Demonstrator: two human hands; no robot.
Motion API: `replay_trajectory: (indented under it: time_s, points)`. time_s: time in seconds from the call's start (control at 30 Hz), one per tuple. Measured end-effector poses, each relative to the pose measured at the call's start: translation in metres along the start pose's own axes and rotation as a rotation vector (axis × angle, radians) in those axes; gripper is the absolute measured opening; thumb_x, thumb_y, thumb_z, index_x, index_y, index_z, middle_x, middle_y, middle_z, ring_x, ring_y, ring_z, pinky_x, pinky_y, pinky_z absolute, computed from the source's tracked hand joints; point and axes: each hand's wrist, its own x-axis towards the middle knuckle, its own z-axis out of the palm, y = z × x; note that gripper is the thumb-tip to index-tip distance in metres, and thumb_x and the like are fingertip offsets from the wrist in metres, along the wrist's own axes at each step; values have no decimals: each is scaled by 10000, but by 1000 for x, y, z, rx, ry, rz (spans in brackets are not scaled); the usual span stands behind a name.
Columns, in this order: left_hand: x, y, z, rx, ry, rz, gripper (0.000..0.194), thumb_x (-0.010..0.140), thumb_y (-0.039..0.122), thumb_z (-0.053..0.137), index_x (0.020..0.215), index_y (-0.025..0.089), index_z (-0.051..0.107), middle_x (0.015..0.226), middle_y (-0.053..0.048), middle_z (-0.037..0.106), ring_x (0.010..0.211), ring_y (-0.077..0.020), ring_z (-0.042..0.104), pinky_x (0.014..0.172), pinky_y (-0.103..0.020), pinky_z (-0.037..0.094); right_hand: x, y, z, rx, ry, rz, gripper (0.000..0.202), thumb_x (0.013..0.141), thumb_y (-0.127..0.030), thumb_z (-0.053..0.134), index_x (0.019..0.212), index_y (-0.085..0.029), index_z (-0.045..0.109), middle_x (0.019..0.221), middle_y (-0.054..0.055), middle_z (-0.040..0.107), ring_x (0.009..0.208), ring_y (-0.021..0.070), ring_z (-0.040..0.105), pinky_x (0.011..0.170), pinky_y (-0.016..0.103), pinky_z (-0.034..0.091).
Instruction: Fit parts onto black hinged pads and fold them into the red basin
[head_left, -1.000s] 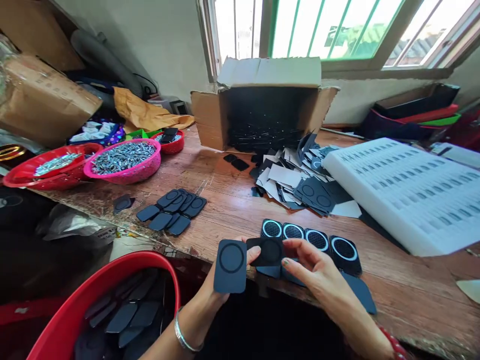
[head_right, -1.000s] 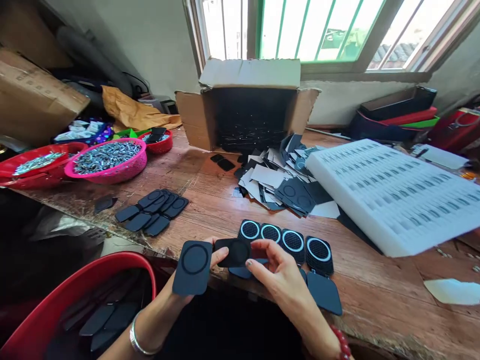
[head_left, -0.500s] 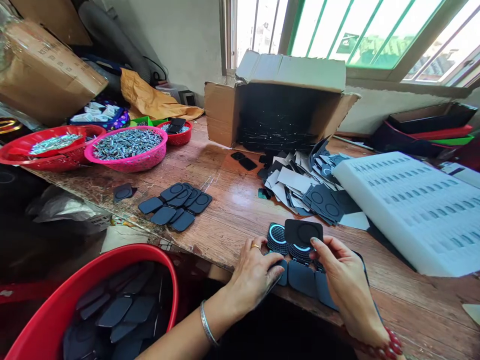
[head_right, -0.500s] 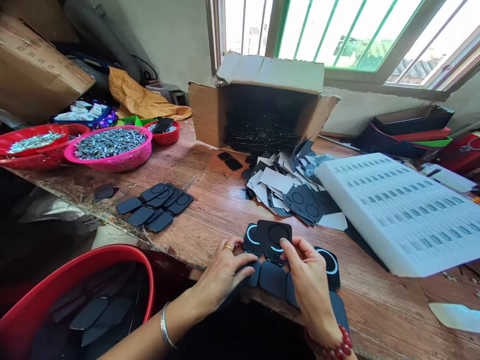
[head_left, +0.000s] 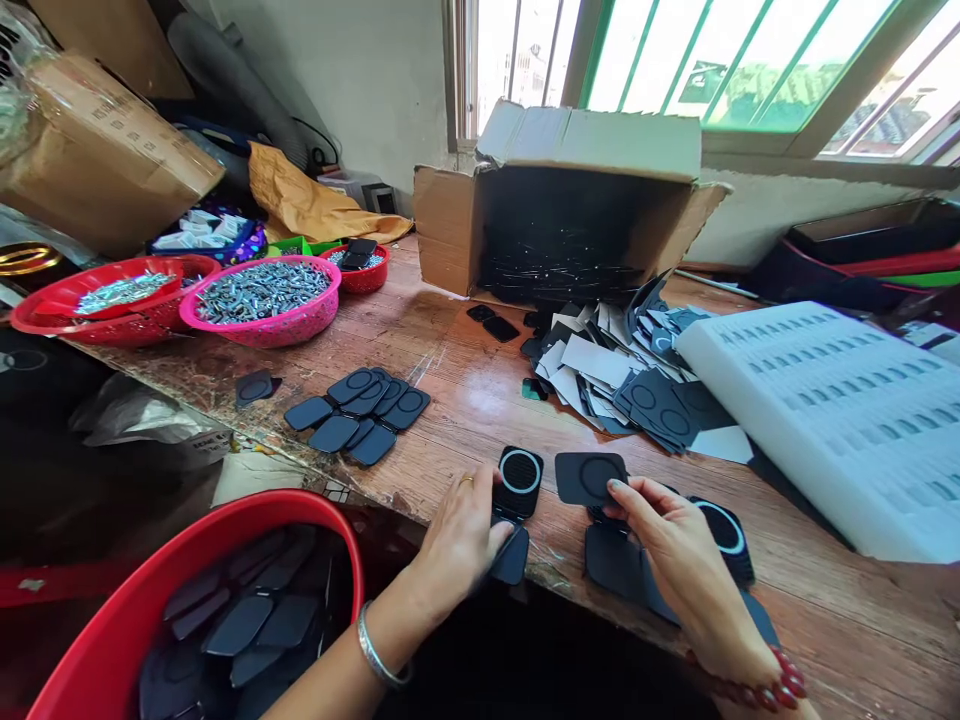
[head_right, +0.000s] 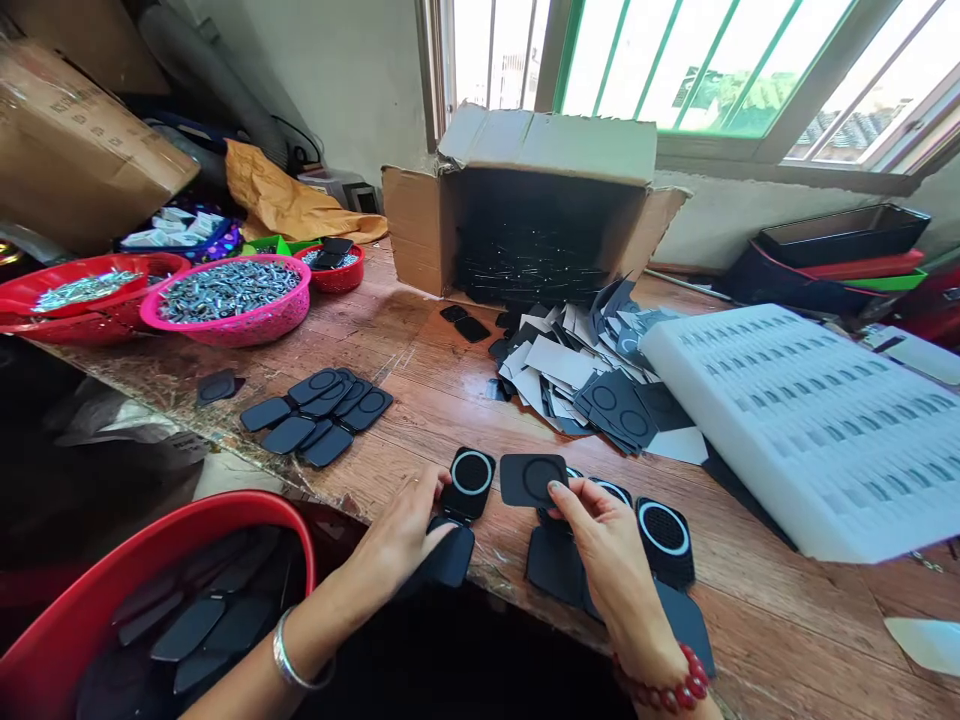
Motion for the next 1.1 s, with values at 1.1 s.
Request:
replay_trajectory:
  time_s: [1.1]
  points:
    - [-30, 39, -46, -1088, -283, -521, 497, 720, 455, 777, 1142, 205, 697, 1046, -88, 742, 919, -315, 716, 822, -459, 590, -25, 2, 16, 79, -428, 247, 378, 669, -438, 824, 612, -178, 556, 794, 11, 646, 695, 133, 538, 604, 225, 430]
